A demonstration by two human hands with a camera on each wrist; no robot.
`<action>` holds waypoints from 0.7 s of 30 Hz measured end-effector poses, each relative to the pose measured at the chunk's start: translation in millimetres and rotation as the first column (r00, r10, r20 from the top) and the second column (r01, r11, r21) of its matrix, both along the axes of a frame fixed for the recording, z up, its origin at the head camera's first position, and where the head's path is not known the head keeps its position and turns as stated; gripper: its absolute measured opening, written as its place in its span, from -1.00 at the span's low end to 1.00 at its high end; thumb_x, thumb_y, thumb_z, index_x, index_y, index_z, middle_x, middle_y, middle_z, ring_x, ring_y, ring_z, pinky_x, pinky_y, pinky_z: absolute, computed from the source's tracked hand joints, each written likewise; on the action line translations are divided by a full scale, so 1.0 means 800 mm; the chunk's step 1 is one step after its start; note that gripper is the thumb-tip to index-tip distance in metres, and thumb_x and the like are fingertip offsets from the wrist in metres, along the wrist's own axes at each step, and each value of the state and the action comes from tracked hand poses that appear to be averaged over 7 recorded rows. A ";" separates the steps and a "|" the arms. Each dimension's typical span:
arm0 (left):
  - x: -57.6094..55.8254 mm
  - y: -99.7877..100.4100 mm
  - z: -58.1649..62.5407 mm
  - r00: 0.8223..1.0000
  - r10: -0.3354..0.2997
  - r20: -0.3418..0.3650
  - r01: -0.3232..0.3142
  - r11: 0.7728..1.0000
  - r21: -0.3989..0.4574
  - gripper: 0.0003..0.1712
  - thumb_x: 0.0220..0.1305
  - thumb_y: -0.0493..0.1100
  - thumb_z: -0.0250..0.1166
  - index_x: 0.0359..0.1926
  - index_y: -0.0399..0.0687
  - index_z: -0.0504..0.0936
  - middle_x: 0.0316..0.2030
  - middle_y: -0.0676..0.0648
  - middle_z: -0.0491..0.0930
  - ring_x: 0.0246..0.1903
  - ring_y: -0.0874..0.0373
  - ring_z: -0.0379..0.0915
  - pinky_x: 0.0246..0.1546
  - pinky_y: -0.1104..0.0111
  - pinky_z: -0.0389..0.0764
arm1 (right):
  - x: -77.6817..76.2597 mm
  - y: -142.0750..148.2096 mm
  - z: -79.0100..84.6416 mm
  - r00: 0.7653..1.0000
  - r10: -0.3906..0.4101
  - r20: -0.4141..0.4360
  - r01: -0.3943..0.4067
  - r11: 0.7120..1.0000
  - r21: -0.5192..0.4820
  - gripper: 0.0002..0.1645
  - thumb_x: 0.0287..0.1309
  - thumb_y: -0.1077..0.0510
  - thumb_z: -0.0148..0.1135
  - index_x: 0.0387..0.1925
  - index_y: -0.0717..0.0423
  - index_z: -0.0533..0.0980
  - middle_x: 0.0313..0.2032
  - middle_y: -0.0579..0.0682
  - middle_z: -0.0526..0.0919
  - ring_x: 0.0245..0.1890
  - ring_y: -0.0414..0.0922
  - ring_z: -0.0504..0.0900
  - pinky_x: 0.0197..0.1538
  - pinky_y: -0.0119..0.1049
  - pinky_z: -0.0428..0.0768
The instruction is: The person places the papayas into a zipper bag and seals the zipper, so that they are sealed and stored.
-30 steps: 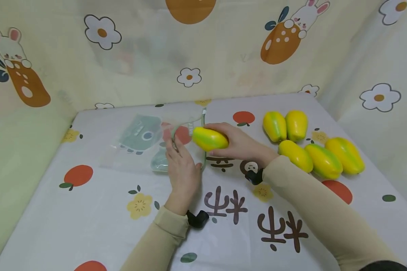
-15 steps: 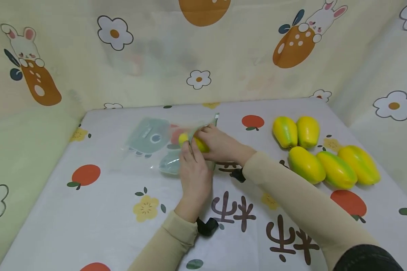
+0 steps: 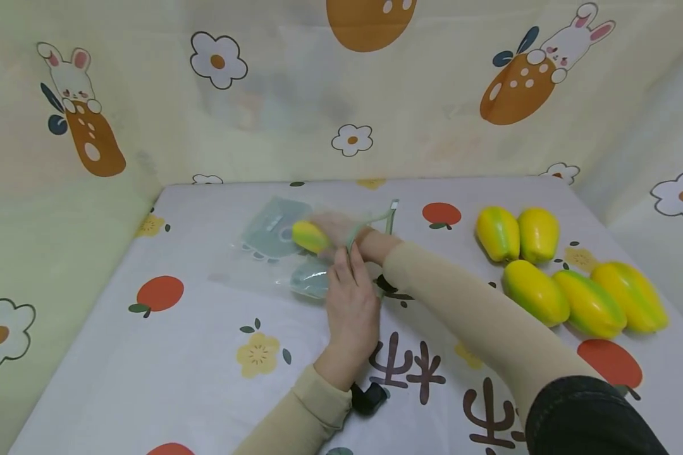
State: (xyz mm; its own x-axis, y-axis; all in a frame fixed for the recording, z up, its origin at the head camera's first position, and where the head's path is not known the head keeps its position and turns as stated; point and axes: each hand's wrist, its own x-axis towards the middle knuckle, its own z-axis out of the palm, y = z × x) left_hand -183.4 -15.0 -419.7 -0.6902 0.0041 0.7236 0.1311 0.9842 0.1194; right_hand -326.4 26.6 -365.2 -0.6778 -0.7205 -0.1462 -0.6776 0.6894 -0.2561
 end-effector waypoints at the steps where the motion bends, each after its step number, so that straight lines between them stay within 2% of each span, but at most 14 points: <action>1: 0.001 0.002 0.000 1.000 0.000 0.002 0.000 1.000 -0.001 -0.07 -0.06 -0.29 0.48 0.36 -0.47 0.32 0.20 -0.37 0.39 -0.25 -0.06 0.40 -0.38 0.31 0.56 | -0.003 -0.001 -0.001 1.000 -0.011 0.010 0.012 0.999 -0.033 -0.24 0.37 -0.01 0.17 0.46 0.22 0.23 0.38 0.19 0.41 0.42 0.10 0.35 0.54 0.01 0.20; 3: 0.003 0.005 0.002 1.000 0.002 0.006 -0.002 1.000 0.002 -0.06 -0.08 -0.30 0.49 0.36 -0.46 0.32 0.20 -0.36 0.38 -0.24 -0.06 0.41 -0.40 0.31 0.57 | -0.010 -0.002 -0.004 1.000 -0.013 -0.011 0.012 0.996 -0.092 -0.16 0.32 0.03 0.24 0.49 0.28 0.17 0.40 0.24 0.38 0.43 0.13 0.33 0.55 0.03 0.19; 8: 0.004 0.011 0.001 1.000 0.001 -0.012 0.000 0.999 0.036 -0.09 -0.07 -0.34 0.47 0.35 -0.43 0.31 0.21 -0.37 0.37 -0.21 -0.07 0.45 -0.40 0.30 0.61 | -0.023 -0.008 -0.007 0.993 -0.116 -0.020 0.110 0.977 -0.181 -0.22 0.26 0.04 0.34 0.37 0.32 0.30 0.21 0.22 0.51 0.19 0.08 0.47 0.39 -0.04 0.39; 14: 0.004 0.017 0.002 0.997 -0.002 -0.076 0.006 0.999 0.053 -0.14 -0.05 -0.35 0.44 0.32 -0.44 0.33 0.18 -0.38 0.37 -0.17 -0.10 0.47 -0.37 0.28 0.64 | -0.021 -0.009 0.001 0.968 -0.247 0.035 0.248 0.944 -0.217 -0.27 0.37 0.06 0.22 0.41 0.33 0.25 0.27 0.22 0.44 0.22 0.08 0.44 0.37 -0.05 0.39; 16: 0.004 0.019 0.001 0.995 0.000 -0.103 0.005 0.999 0.047 -0.16 -0.05 -0.35 0.43 0.31 -0.46 0.34 0.17 -0.38 0.39 -0.21 -0.09 0.46 -0.38 0.29 0.62 | -0.020 -0.008 0.002 0.963 -0.265 0.047 0.268 0.930 -0.252 -0.29 0.37 0.09 0.22 0.41 0.31 0.26 0.23 0.20 0.47 0.18 0.07 0.47 0.35 -0.05 0.40; 21: 0.002 0.022 0.001 0.991 -0.004 -0.135 0.012 0.998 0.056 -0.18 -0.01 -0.36 0.40 0.32 -0.47 0.34 0.14 -0.38 0.40 -0.27 -0.06 0.43 -0.41 0.28 0.59 | -0.023 -0.001 0.000 0.953 -0.292 0.082 0.302 0.900 -0.315 -0.21 0.42 0.08 0.17 0.51 0.28 0.13 0.42 0.20 0.35 0.38 0.07 0.37 0.53 -0.05 0.23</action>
State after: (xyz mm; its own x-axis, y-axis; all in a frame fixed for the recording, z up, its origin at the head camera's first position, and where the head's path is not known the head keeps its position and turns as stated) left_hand -181.7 2.9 -419.0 -0.5863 -0.0343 0.8094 0.1578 0.9751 0.1556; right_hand -344.5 26.1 -364.9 -0.8665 -0.4981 0.0329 -0.4417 0.7344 -0.5152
